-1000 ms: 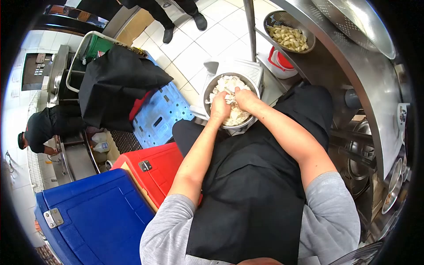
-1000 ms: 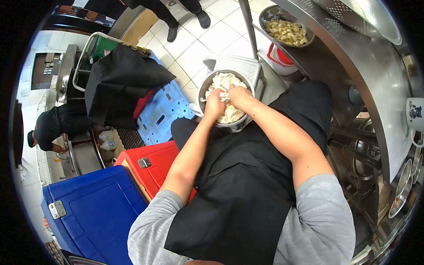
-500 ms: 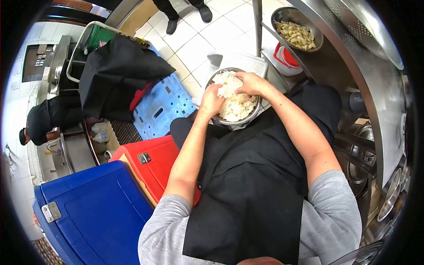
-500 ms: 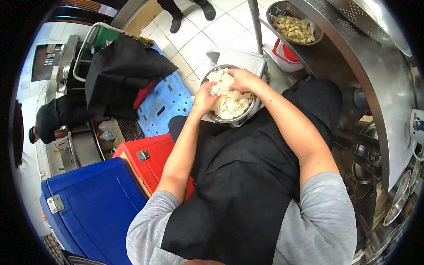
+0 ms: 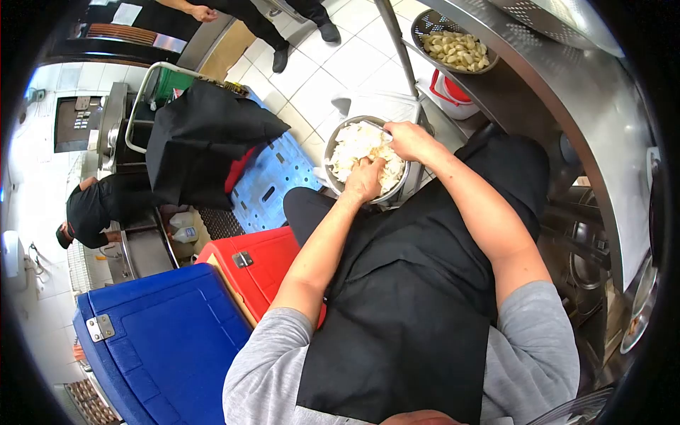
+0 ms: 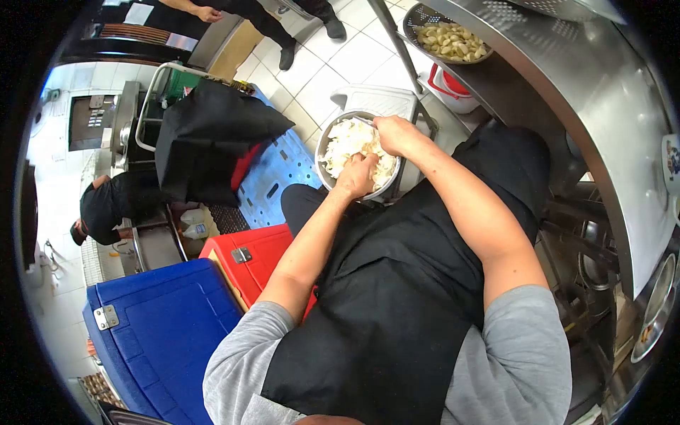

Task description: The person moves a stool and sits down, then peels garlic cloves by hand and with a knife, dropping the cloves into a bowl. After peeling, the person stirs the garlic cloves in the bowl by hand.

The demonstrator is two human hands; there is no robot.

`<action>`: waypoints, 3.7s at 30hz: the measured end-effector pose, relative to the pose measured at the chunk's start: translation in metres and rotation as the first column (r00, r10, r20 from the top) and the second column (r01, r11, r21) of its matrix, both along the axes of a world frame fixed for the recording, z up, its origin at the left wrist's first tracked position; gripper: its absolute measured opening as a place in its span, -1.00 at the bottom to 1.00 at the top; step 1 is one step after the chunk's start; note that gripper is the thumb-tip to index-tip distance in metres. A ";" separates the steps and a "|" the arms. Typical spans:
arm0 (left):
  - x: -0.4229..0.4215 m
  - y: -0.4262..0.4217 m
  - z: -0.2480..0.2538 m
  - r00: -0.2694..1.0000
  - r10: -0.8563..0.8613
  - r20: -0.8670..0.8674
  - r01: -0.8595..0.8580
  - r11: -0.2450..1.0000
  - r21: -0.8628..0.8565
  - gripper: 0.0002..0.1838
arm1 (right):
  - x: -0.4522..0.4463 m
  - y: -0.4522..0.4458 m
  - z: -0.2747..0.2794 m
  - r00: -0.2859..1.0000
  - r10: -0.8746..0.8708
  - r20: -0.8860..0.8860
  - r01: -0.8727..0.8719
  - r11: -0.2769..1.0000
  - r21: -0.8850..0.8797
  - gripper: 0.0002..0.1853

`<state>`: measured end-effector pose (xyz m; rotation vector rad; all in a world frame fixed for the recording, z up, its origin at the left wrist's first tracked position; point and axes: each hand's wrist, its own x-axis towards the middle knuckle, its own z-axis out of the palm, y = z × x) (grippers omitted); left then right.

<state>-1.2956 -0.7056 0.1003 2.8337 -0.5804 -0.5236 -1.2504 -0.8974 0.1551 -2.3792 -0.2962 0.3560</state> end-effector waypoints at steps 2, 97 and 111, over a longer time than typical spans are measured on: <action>0.002 -0.001 -0.008 1.000 0.016 -0.003 -0.016 1.000 0.006 -0.53 | 0.003 0.000 -0.004 1.000 0.016 0.017 -0.016 1.000 -0.015 -0.64; -0.007 0.032 0.068 0.743 0.100 -0.662 -0.665 0.230 -0.711 -0.67 | -0.025 0.028 0.010 0.942 0.220 -0.252 -0.054 0.844 0.534 -0.73; -0.005 0.028 0.050 0.716 0.127 -0.686 -0.697 0.187 -0.692 -0.70 | -0.027 0.045 -0.032 0.985 0.086 -0.151 -0.010 0.894 0.448 -0.68</action>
